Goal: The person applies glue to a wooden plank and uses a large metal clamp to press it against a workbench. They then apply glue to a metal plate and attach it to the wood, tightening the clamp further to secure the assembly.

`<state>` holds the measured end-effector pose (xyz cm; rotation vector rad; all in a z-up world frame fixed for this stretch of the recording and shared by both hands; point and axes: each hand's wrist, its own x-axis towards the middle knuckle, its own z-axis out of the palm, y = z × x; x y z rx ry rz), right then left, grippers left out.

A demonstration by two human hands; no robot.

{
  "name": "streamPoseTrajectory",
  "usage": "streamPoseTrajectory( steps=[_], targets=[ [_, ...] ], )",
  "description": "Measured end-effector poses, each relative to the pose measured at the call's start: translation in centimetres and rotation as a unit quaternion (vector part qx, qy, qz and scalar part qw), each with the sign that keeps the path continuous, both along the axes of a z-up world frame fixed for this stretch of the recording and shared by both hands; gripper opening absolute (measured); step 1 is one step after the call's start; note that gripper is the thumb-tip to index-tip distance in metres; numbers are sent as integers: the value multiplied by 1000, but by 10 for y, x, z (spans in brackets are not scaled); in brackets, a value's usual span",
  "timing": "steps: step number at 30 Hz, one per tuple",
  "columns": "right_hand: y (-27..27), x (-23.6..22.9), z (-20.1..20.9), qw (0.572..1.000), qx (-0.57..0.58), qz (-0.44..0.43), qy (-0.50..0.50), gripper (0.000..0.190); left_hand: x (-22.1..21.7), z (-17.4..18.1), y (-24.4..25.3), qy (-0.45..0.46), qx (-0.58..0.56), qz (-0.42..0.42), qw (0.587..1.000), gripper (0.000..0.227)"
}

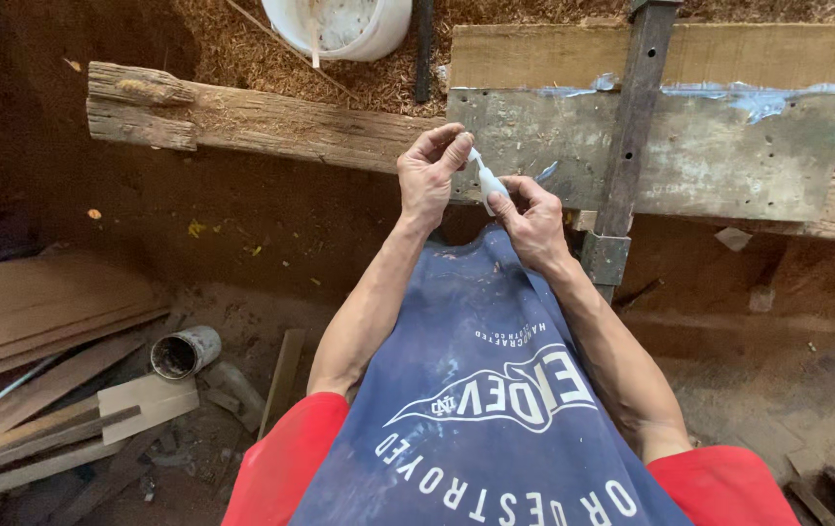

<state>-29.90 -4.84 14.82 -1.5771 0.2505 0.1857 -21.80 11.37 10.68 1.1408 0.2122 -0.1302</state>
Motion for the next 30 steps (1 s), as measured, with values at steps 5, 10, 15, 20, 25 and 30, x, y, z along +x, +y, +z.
streamPoseTrajectory(
  steps=[5, 10, 15, 20, 25, 30],
  targets=[
    [-6, -3, 0, 998, -52, 6, -35, 27, -3, -7, -8, -18, -4, 9, 1000, 23],
    [-4, 1, 1, 997, -62, -27, -31, 25, -9, 1, -12, -38, 77, -46, 995, 21],
    [1, 7, -10, 995, -54, -58, -53, 21, -4, 4, -11, -31, 70, -68, 995, 20],
    [0, 24, -30, 995, 86, -53, -7, 21, 7, -2, -4, -29, 18, -85, 996, 20],
    [12, 38, -36, 938, 337, -73, 43, 26, 29, 10, 6, -48, 6, -127, 991, 21],
    [25, 84, -29, 976, 203, -51, -54, 28, 70, 42, 14, -99, 10, -150, 984, 38]
  ],
)
